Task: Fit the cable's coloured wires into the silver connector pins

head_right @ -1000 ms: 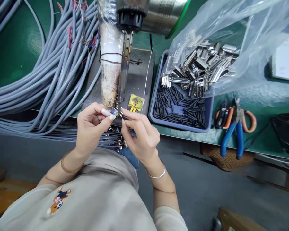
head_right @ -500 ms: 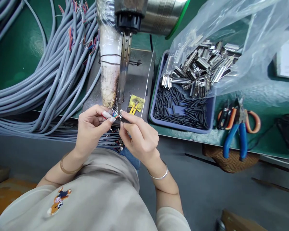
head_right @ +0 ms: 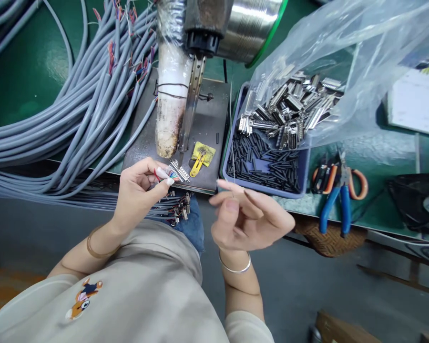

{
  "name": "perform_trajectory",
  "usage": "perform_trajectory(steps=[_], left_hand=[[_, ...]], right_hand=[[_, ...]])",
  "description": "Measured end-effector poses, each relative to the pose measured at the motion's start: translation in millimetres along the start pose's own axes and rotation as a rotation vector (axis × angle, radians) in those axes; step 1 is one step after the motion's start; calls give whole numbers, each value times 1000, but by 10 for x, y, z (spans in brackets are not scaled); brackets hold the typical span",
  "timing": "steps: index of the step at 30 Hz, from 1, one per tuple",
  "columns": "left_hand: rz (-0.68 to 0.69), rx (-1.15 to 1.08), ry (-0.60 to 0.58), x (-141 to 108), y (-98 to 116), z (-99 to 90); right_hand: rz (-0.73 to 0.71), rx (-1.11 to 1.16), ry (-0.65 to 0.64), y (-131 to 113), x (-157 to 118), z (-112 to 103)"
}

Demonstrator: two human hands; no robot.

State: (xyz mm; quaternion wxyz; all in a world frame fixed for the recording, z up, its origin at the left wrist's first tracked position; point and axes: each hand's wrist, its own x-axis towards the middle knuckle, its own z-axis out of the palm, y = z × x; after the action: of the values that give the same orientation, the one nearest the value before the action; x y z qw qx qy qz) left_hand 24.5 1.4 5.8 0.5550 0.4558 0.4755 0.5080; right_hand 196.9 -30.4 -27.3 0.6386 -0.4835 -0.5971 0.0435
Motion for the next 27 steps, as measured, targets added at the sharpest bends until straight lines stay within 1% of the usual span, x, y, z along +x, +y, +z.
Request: perform_trajectory(steps=[1, 3, 6, 8, 16, 19, 24, 27], left_hand=[[-2, -2, 0, 0, -1, -2], [-4, -6, 1, 2, -4, -1], [-1, -15, 2, 10, -11, 11], [8, -19, 8, 19, -13, 24], [59, -13, 72, 71, 9, 75], [67, -6, 82, 75, 18, 80], [78, 4, 103, 76, 33, 72], [58, -5, 84, 77, 37, 63]], right_hand=[[-19, -24, 9, -19, 8, 14], [-66, -82, -38, -63, 25, 52], [-34, -128, -263, -109, 39, 101], [-15, -105, -331, -113, 42, 122], [80, 19, -323, -77, 66, 161], [56, 11, -317, -93, 105, 166], [-11, -81, -332, -136, 172, 167], [-36, -101, -321, -145, 174, 163]])
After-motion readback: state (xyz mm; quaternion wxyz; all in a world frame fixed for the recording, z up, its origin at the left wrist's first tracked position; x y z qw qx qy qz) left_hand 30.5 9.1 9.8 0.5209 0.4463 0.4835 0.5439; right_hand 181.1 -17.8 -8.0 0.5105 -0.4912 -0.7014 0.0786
